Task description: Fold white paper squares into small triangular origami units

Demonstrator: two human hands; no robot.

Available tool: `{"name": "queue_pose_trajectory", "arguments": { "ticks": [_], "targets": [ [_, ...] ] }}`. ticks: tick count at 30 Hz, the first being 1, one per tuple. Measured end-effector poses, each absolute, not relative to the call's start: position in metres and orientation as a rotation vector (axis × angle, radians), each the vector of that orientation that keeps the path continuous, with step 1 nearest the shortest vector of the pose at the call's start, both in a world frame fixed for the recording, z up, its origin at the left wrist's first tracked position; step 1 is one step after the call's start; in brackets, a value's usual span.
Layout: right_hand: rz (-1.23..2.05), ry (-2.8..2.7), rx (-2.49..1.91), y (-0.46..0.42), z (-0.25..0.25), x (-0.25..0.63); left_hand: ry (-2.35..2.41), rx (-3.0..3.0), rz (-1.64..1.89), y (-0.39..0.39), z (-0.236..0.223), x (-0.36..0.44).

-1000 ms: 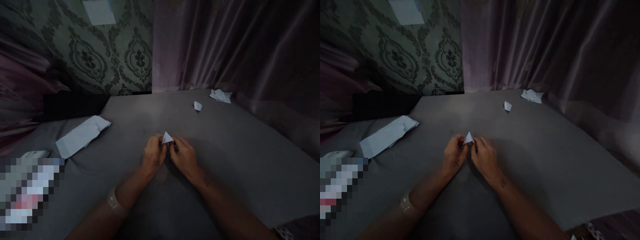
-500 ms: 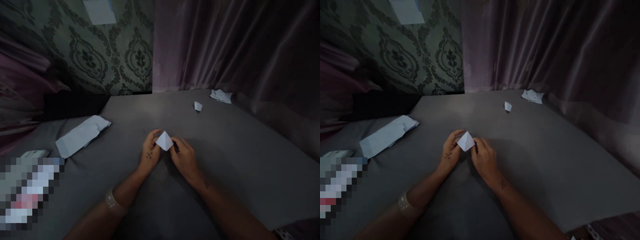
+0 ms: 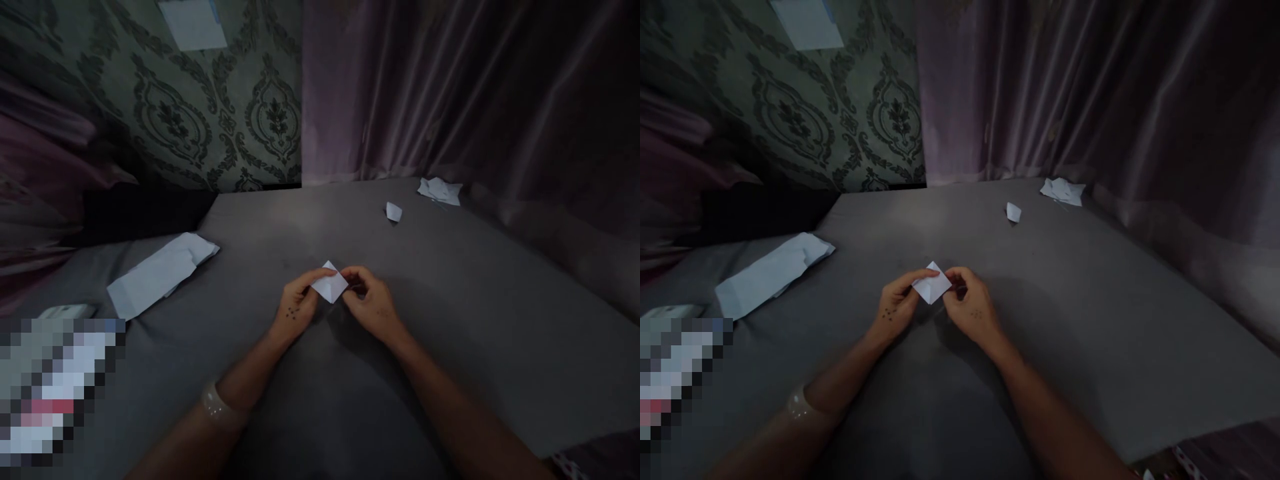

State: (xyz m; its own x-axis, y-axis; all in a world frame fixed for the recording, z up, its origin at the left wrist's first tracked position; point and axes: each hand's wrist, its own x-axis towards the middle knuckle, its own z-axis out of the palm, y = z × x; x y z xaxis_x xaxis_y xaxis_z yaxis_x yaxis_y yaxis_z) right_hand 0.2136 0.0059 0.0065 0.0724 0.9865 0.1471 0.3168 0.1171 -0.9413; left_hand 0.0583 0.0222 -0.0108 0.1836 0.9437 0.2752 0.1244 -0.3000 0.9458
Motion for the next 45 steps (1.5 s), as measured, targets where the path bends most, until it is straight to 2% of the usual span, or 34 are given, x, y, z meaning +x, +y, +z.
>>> {"name": "queue_pose_trajectory", "arguments": {
  "ticks": [5,11,20,28,37,45],
  "targets": [
    [1.277,-1.103,-1.280,0.011,0.014,0.223,0.877,1.666,1.115,0.021,-0.015,0.060],
    [1.452,-0.973,-1.240,0.014,0.007,0.227,0.721,1.686,1.056,0.018,-0.015,0.064],
    [1.372,-1.005,-1.316,0.017,0.001,0.233,0.687,0.997,0.820,0.024,-0.011,0.060],
    [1.240,-1.205,-1.361,0.016,-0.002,0.223,0.792,0.890,0.733,0.025,-0.018,0.066],
    [1.617,-0.883,-1.397,0.017,-0.005,0.224,1.006,0.663,0.868,0.035,-0.021,0.063],
    [1.673,-0.837,-1.407,0.016,-0.008,0.226,1.015,0.757,0.843,0.031,-0.019,0.065]
  ]
}}
